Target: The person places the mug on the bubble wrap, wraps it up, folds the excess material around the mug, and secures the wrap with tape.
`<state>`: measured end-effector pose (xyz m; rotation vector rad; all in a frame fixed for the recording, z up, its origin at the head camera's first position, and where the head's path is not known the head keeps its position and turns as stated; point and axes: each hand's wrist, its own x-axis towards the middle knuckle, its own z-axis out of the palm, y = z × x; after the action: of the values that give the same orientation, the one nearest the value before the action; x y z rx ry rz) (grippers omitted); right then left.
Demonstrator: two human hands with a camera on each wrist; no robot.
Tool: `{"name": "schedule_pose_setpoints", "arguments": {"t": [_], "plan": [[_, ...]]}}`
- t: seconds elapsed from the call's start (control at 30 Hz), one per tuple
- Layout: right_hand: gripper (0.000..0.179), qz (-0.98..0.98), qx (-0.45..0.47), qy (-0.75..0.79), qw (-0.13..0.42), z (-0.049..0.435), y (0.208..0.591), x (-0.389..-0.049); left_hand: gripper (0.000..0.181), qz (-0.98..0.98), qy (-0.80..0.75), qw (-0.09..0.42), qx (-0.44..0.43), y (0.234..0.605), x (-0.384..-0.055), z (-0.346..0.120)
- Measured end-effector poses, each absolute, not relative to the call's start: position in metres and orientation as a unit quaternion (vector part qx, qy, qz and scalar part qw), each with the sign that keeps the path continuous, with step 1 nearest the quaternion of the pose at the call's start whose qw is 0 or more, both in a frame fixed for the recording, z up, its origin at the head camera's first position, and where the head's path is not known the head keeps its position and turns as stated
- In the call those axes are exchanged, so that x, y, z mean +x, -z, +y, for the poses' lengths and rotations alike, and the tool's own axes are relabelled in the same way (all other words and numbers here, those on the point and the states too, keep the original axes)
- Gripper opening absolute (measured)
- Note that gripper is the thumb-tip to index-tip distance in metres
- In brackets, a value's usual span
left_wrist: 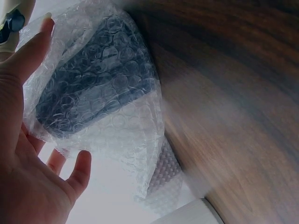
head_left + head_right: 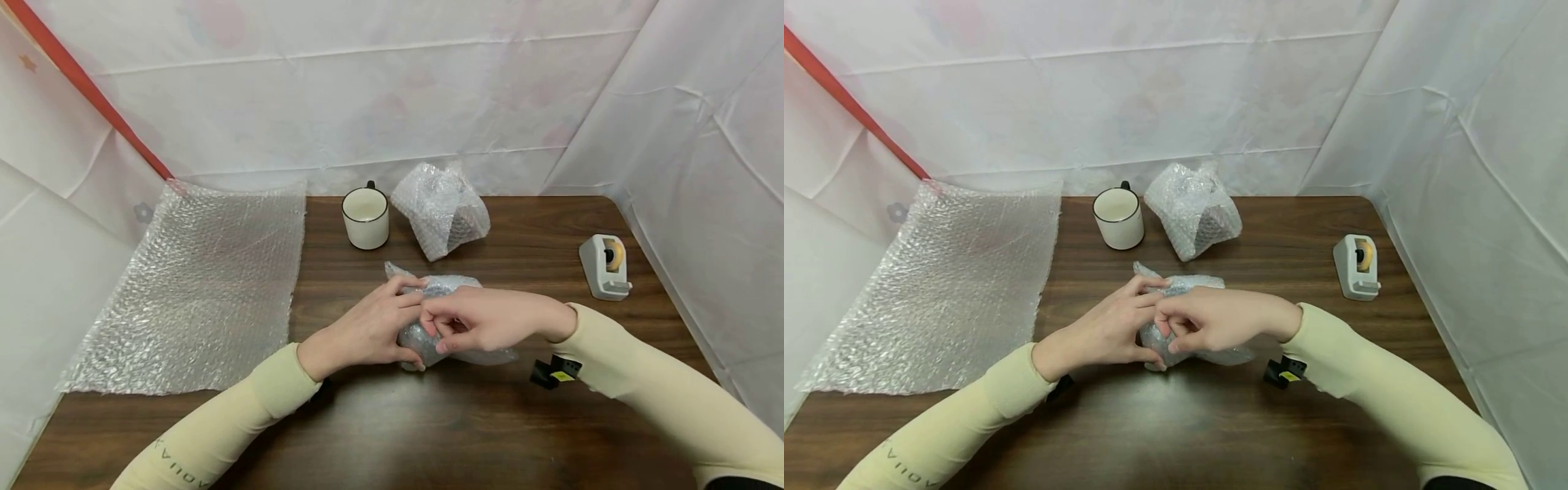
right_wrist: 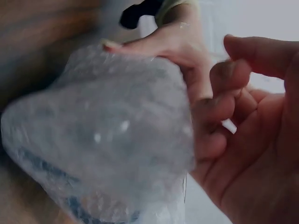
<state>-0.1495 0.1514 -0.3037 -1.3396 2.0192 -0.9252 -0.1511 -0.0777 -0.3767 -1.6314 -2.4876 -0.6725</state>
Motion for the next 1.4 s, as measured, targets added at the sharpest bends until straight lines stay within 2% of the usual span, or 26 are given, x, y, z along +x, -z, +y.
{"name": "schedule_pose_setpoints", "arguments": {"t": [0.2,0.33,0.5,0.7,0.83,1.03,1.27,1.4], "plan": [[0.029,0.816,-0.476,0.252,0.209,0.138,0.308,-0.15,0.065,-0.819,0.211,0.045,-0.531,0.377,-0.15,-0.078],[0.036,0.87,-0.422,0.178,0.184,0.129,0.306,-0.148,0.068,-0.823,0.206,0.046,-0.528,0.377,-0.15,-0.078],[0.043,0.92,-0.305,0.109,0.219,0.122,0.299,-0.148,0.074,-0.813,0.213,0.044,-0.54,0.376,-0.151,-0.079],[0.047,0.925,-0.266,0.11,0.247,0.121,0.296,-0.153,0.06,-0.786,0.252,0.029,-0.563,0.374,-0.154,-0.081],[0.047,0.928,-0.266,0.095,0.241,0.121,0.296,-0.153,0.047,-0.78,0.255,0.02,-0.572,0.374,-0.155,-0.083],[0.045,0.915,-0.293,0.12,0.249,0.126,0.295,-0.157,0.043,-0.779,0.25,0.027,-0.574,0.374,-0.155,-0.084],[0.017,0.861,-0.386,0.168,0.283,0.147,0.287,-0.171,0.042,-0.788,0.243,0.021,-0.565,0.374,-0.154,-0.083],[0.014,0.87,-0.409,0.127,0.245,0.148,0.283,-0.172,0.04,-0.788,0.244,0.022,-0.565,0.374,-0.154,-0.083]]}}
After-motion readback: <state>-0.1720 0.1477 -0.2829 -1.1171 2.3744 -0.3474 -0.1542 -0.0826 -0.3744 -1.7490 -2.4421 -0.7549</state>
